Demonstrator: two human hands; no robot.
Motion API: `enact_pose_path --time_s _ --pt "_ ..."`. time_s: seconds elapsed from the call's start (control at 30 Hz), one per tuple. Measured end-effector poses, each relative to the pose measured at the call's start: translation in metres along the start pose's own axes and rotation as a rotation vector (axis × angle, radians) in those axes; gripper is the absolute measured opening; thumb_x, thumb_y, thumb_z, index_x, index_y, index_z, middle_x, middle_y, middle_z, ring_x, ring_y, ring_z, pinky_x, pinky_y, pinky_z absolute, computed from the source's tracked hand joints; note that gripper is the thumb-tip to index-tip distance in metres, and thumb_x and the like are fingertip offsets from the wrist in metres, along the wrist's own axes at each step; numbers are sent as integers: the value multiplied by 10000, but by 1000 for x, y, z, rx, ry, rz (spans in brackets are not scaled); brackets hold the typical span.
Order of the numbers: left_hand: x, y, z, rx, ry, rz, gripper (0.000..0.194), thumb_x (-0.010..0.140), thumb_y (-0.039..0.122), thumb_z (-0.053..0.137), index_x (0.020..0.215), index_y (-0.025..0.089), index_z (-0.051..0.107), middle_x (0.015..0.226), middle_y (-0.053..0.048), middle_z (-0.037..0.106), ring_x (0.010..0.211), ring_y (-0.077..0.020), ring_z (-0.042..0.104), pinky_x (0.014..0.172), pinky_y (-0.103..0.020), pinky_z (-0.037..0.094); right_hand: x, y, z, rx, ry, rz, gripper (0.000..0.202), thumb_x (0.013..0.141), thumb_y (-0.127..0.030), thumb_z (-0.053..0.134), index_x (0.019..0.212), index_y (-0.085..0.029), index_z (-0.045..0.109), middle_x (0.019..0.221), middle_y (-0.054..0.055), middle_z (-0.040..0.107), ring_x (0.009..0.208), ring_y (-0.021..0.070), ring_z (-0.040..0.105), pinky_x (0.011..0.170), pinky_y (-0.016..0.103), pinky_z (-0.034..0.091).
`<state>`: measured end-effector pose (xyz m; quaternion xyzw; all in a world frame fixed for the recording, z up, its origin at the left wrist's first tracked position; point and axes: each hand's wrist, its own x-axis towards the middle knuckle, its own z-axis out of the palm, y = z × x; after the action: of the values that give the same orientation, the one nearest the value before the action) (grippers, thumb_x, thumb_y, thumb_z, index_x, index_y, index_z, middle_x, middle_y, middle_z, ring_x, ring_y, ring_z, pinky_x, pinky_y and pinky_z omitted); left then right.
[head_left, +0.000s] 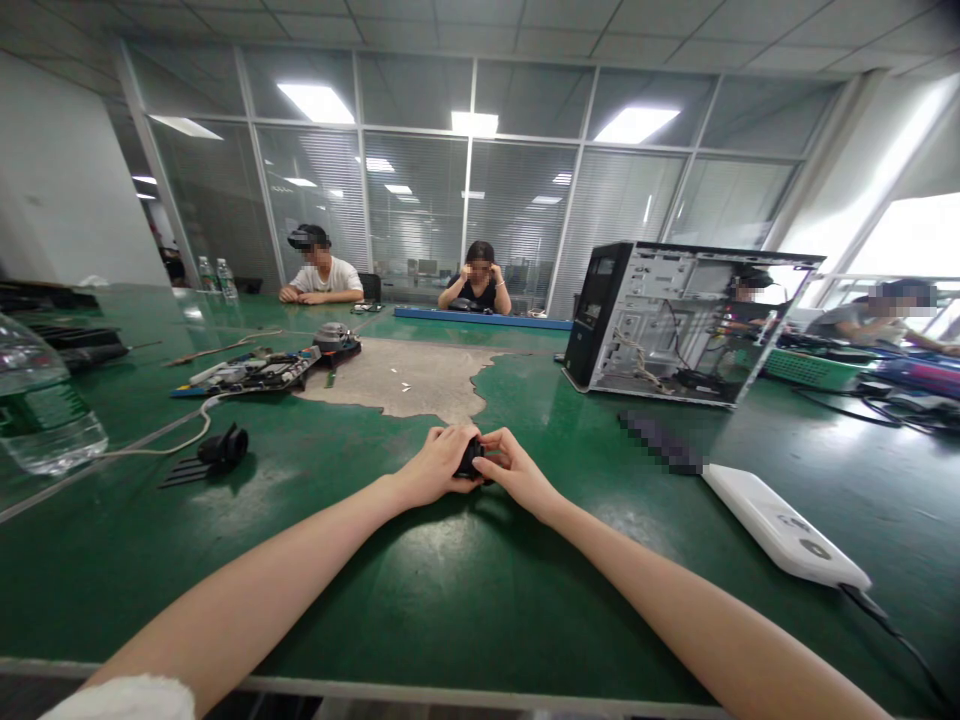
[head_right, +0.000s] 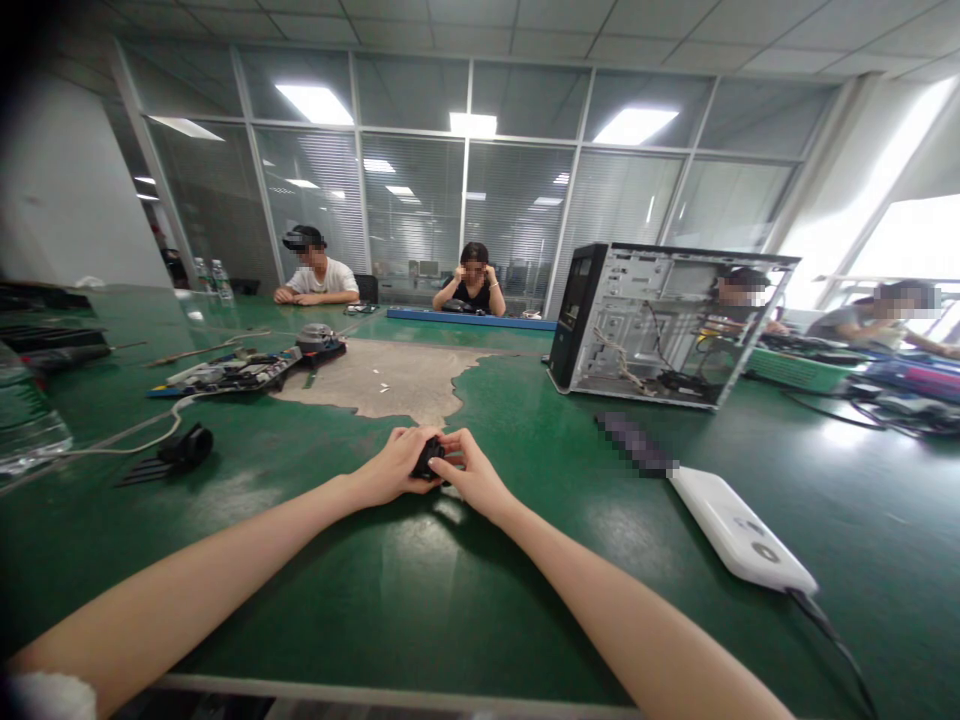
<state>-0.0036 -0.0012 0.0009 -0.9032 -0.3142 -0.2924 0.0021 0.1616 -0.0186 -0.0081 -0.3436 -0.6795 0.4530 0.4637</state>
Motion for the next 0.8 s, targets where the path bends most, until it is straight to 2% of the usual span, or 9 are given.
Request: enact_pose_path --time_s 0.17,0.3,0.5,0.8 --pt "0 -1 0 8 -10 -1 596 672 363 599 1155 190 295 1091 -82 481 1007 -230 444 851 -361 284 0 -1 -1 -63 24 27 316 702 -330 582 952 -201 437 938 32 510 778 131 549 684 301 471" --pt "0 0 -1 14 -17 -2 574 670 344 602 1136 188 307 1077 -78 487 987 -228 451 843 -358 288 -1 -5 -1 -56 -15 -28 293 676 -297 613 899 -206 446 928 18 512 810 135 542 705 299 467" --pt "-1 0 -1 11 -3 0 577 684 364 585 1150 189 294 1073 -76 484 993 -224 446 846 -359 285 -1 -7 1 -4 0 -3 264 679 -319 602 848 -210 431 880 -3 500 732 115 546 610 257 477" --pt "0 1 -1 13 -16 1 574 679 363 595 1143 184 307 1068 -77 487 980 -227 447 839 -359 290 1 1 -2 -47 8 5 326 692 -308 594 955 -200 436 956 34 506 779 130 551 671 293 470"
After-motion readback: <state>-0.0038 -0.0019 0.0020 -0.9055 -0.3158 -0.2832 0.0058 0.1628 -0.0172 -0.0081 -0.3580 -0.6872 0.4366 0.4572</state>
